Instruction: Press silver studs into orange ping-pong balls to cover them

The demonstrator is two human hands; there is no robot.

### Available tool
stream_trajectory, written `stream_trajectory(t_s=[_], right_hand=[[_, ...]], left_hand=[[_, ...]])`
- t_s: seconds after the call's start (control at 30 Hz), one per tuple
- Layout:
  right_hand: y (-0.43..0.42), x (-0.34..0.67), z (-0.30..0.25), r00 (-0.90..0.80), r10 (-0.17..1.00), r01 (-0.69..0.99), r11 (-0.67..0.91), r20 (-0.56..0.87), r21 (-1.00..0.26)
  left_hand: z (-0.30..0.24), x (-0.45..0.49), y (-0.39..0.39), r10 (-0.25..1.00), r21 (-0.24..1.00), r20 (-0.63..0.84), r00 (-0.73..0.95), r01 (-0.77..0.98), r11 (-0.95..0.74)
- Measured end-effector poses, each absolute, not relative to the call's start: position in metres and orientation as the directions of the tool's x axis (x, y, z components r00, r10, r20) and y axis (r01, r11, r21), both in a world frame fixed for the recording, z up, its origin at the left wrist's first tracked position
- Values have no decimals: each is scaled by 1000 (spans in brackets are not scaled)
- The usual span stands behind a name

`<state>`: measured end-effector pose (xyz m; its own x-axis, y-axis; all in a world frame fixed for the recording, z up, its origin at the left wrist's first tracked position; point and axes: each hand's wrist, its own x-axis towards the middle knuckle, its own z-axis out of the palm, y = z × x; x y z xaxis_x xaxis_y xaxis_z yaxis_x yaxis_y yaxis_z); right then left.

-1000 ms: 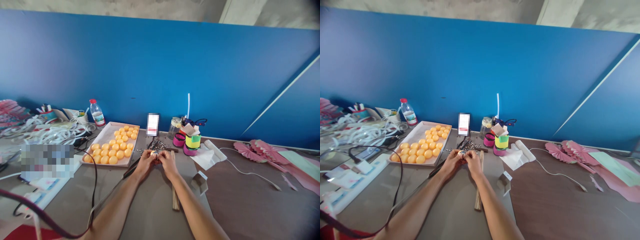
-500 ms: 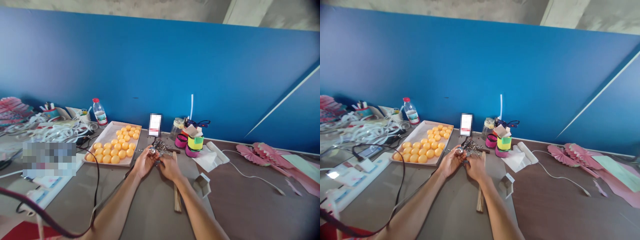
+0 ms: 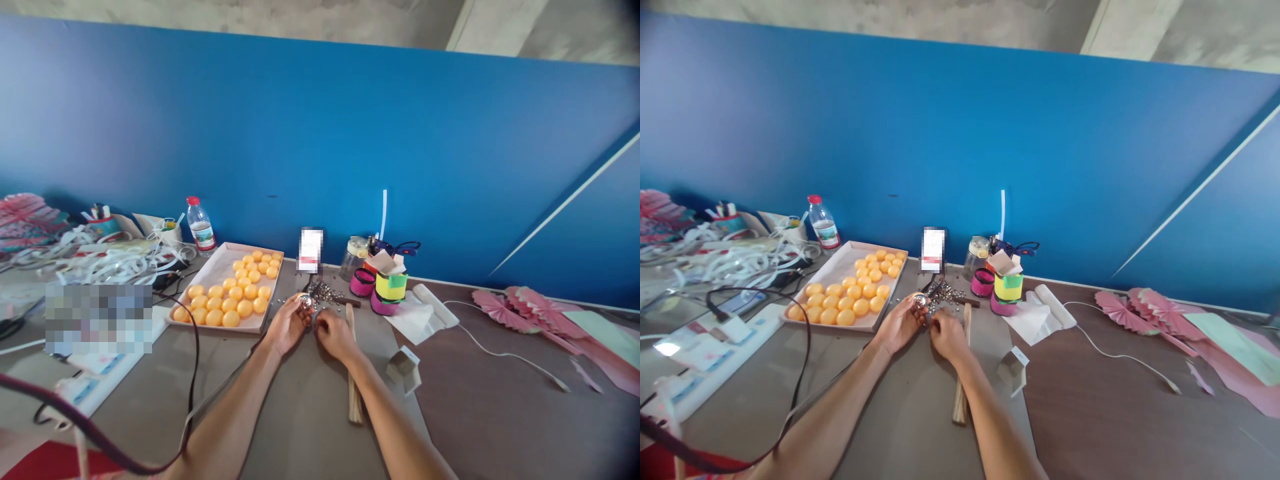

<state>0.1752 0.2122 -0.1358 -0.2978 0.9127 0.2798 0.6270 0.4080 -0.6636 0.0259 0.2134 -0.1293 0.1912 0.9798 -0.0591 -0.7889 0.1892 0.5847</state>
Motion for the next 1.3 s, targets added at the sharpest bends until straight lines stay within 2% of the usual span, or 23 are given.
stream_trajectory(t_s=[0.1,0.17,0.3,0.4,0.57,0.87,1.3], right_hand=[[216,178,-135,-157,964,397,258,212,-881],[217,178,-133,-120,983,192,159,138,-968],[218,176,-127,-86,991,-187,85,102,-979],[216,174,-123,-119,988,-306,55,96,-950],[214,170,-121,-129,989,-371,18,71,-929],[216,164,-131,-82,985,-112,140,149,-984],[215,162,-130,-98,986,-83,129,137,-988]], left_hand=[[-128,25,212,978,565,-53,203,-801,197],[-126,24,211,978,551,-50,200,-812,195],[-127,24,212,981,544,-63,181,-818,186],[-129,24,214,978,548,-70,199,-812,204],[-130,27,213,975,577,-68,213,-788,213],[-129,37,210,976,608,-70,205,-767,204],[-132,38,210,981,644,-69,184,-743,184]])
